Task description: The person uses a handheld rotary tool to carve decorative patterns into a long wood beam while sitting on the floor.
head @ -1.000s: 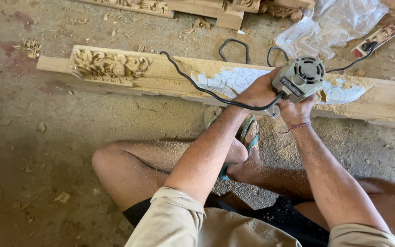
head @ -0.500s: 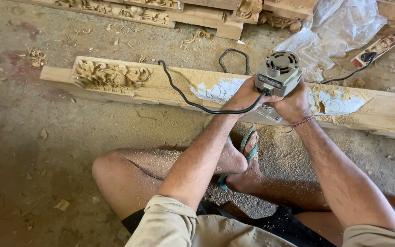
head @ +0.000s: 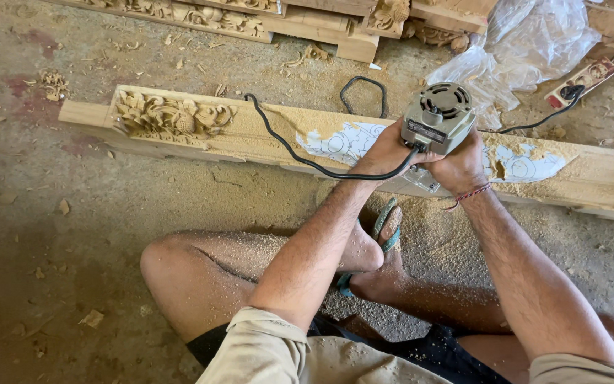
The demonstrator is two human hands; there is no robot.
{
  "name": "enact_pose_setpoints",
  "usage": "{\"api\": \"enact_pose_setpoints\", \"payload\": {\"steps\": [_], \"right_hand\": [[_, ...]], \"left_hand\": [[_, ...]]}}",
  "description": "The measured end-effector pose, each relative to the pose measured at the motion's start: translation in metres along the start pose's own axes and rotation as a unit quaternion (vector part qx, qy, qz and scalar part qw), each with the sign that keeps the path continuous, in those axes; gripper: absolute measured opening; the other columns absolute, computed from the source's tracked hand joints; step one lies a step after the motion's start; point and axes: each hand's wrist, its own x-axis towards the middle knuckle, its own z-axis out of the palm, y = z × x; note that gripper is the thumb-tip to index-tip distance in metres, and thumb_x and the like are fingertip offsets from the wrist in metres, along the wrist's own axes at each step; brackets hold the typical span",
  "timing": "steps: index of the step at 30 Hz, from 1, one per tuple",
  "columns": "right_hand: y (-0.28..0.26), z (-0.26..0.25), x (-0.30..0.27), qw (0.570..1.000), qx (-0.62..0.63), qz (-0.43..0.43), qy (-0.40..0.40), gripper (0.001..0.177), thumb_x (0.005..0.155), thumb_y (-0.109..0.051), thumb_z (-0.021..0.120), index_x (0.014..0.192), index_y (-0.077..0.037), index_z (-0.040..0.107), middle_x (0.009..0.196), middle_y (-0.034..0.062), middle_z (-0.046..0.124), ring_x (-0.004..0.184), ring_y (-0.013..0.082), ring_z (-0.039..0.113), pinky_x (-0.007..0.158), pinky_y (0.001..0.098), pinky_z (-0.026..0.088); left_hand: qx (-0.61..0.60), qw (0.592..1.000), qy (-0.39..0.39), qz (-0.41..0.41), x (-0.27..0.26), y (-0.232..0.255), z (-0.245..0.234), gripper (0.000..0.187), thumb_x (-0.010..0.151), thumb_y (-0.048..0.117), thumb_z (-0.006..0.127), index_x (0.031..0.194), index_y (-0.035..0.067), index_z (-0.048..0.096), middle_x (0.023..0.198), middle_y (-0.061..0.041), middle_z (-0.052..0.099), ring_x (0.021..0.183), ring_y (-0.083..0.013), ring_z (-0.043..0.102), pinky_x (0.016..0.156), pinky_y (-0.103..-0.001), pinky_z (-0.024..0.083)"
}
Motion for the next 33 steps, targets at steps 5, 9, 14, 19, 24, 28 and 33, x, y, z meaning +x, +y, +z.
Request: {"api": "enact_pose_setpoints", "payload": {"steps": [5,9,14,19,24,28,33], "right_hand": [[-0.001,0.000,0.000,0.999,0.039,0.017,0.007,0.081,0.057,-0.025,0.088,0.118,-0.001,0.040,0.117,0.0160,0.055,0.115,0.0312,0.052,0.105,0.0420,0.037],[0.000,0.002,0.000,0.997,0.064,0.032,0.010,0.080,0.058,-0.025,0.087,0.117,-0.001,0.040,0.116,0.0156,0.055,0.114,0.0314,0.053,0.103,0.0429,0.037],[-0.002,0.004,-0.004,0.992,0.112,0.055,0.019,0.076,0.059,-0.025,0.085,0.117,-0.001,0.041,0.115,0.0148,0.056,0.112,0.0316,0.054,0.100,0.0448,0.039],[0.003,0.005,-0.008,0.985,0.149,0.080,0.022,0.074,0.061,-0.025,0.083,0.117,-0.002,0.042,0.115,0.0143,0.056,0.111,0.0318,0.055,0.098,0.0461,0.040],[0.003,0.006,-0.012,0.978,0.184,0.099,0.025,0.071,0.062,-0.025,0.081,0.117,-0.002,0.042,0.114,0.0137,0.056,0.109,0.0320,0.055,0.095,0.0475,0.040],[0.001,0.006,-0.018,0.968,0.219,0.117,0.032,0.069,0.063,-0.025,0.079,0.116,-0.002,0.043,0.113,0.0131,0.057,0.108,0.0321,0.056,0.093,0.0489,0.041],[-0.009,0.005,-0.019,0.958,0.254,0.127,0.048,0.066,0.064,-0.025,0.078,0.116,-0.003,0.043,0.112,0.0126,0.057,0.106,0.0323,0.057,0.091,0.0502,0.042]], "left_hand": [[0.002,1.000,-0.008,-0.003,0.008,-0.012,-0.004,0.071,0.061,0.011,0.090,0.121,0.003,0.053,0.118,-0.023,0.062,0.122,-0.0393,0.051,0.104,-0.046,0.043],[0.030,0.999,-0.009,-0.009,0.001,0.007,0.000,0.071,0.061,0.010,0.087,0.122,-0.001,0.051,0.119,-0.028,0.060,0.123,-0.0447,0.048,0.106,-0.050,0.041],[0.057,0.998,-0.027,-0.014,0.002,0.008,-0.002,0.073,0.061,0.016,0.088,0.122,0.003,0.052,0.121,-0.024,0.060,0.124,-0.0422,0.050,0.107,-0.050,0.040],[0.064,0.997,-0.031,-0.016,0.008,-0.005,0.000,0.079,0.060,0.021,0.090,0.127,0.004,0.050,0.124,-0.024,0.059,0.125,-0.0427,0.049,0.107,-0.051,0.041],[0.081,0.996,-0.042,-0.011,0.001,0.006,0.008,0.085,0.066,0.017,0.085,0.137,0.004,0.042,0.129,-0.025,0.056,0.129,-0.0441,0.045,0.112,-0.052,0.034],[0.167,0.984,-0.060,-0.016,-0.003,0.012,0.016,0.092,0.067,0.020,0.083,0.143,0.005,0.034,0.133,-0.025,0.054,0.131,-0.0423,0.045,0.114,-0.052,0.033],[0.238,0.969,-0.071,-0.012,0.016,-0.017,0.019,0.093,0.070,0.028,0.081,0.146,0.013,0.029,0.135,-0.019,0.054,0.131,-0.0373,0.046,0.116,-0.049,0.033]]}}
